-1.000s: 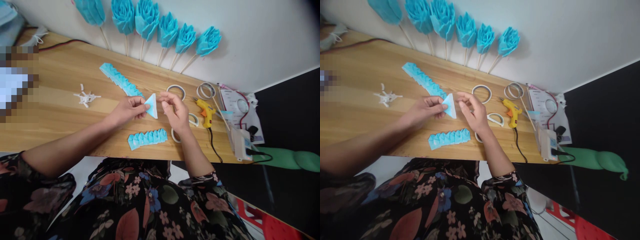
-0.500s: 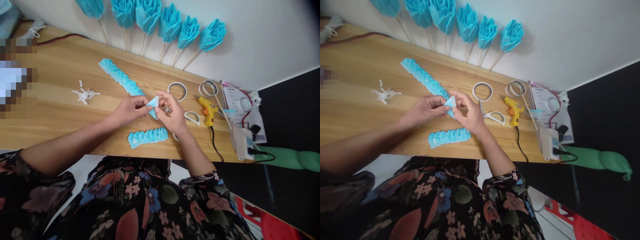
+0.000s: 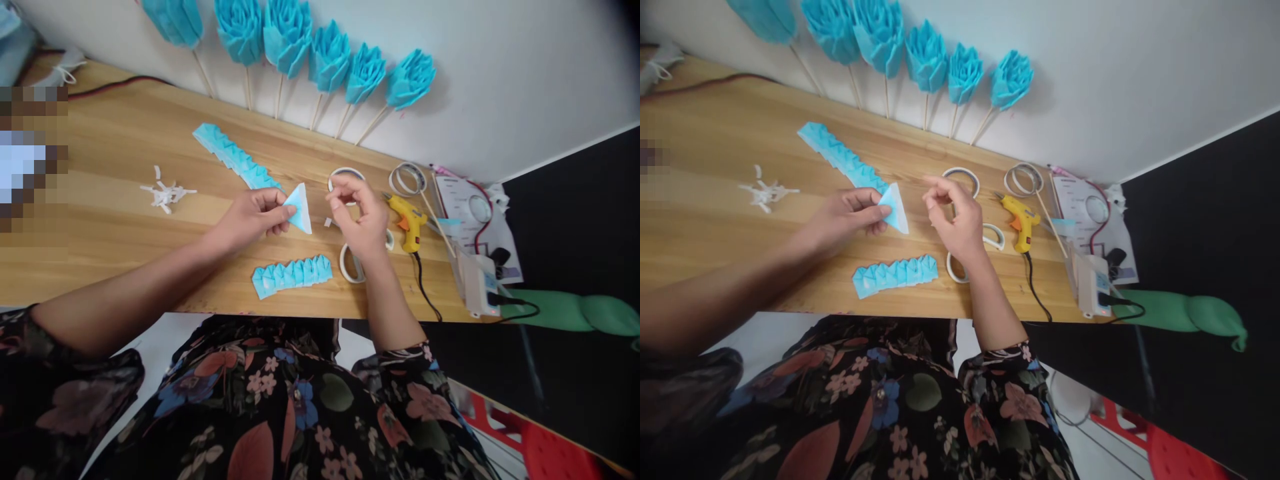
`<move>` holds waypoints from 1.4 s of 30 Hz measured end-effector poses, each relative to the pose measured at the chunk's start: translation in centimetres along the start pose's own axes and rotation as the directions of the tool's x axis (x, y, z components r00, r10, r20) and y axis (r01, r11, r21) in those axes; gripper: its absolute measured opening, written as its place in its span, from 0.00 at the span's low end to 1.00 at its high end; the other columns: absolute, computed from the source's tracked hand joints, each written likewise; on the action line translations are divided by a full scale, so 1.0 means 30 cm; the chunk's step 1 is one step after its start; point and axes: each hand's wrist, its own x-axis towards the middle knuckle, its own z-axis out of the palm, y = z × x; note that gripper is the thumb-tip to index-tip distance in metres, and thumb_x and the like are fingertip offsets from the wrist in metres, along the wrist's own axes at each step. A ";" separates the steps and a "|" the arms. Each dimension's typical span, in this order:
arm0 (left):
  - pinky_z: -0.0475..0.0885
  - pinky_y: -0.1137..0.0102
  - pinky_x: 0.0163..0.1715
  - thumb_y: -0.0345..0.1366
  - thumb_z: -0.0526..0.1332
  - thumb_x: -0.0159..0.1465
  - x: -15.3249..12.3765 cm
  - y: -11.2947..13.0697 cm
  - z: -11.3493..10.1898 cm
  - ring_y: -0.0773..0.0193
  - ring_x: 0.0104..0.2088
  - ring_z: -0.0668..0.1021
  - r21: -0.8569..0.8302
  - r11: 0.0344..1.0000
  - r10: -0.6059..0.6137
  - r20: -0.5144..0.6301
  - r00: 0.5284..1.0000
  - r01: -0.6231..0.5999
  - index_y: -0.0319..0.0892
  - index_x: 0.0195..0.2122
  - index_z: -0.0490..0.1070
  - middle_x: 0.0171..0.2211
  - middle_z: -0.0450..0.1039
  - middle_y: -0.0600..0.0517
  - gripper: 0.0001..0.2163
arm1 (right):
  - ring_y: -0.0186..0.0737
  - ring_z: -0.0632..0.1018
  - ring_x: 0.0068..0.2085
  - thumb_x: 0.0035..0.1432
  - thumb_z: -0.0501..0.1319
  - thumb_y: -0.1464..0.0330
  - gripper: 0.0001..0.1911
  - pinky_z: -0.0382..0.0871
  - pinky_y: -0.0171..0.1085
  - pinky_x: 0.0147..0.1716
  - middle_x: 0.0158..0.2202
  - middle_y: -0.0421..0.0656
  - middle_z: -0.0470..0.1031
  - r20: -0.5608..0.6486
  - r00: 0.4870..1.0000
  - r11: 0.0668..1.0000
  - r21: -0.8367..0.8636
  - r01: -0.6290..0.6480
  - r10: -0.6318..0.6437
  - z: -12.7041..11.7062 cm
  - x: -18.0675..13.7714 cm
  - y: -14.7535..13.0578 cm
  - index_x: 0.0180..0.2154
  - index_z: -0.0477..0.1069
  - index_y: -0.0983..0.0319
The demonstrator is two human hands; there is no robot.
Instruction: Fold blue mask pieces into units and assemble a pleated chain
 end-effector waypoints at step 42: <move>0.65 0.75 0.27 0.37 0.64 0.62 -0.010 0.016 0.014 0.71 0.24 0.71 0.123 0.986 0.111 0.015 0.994 -0.112 0.40 0.29 0.69 0.24 0.71 0.55 0.08 | 0.38 0.79 0.41 0.58 0.69 0.58 0.18 0.76 0.42 0.47 0.41 0.40 0.81 0.296 0.915 0.862 0.347 -0.370 0.274 0.082 -0.021 -0.034 0.49 0.78 0.57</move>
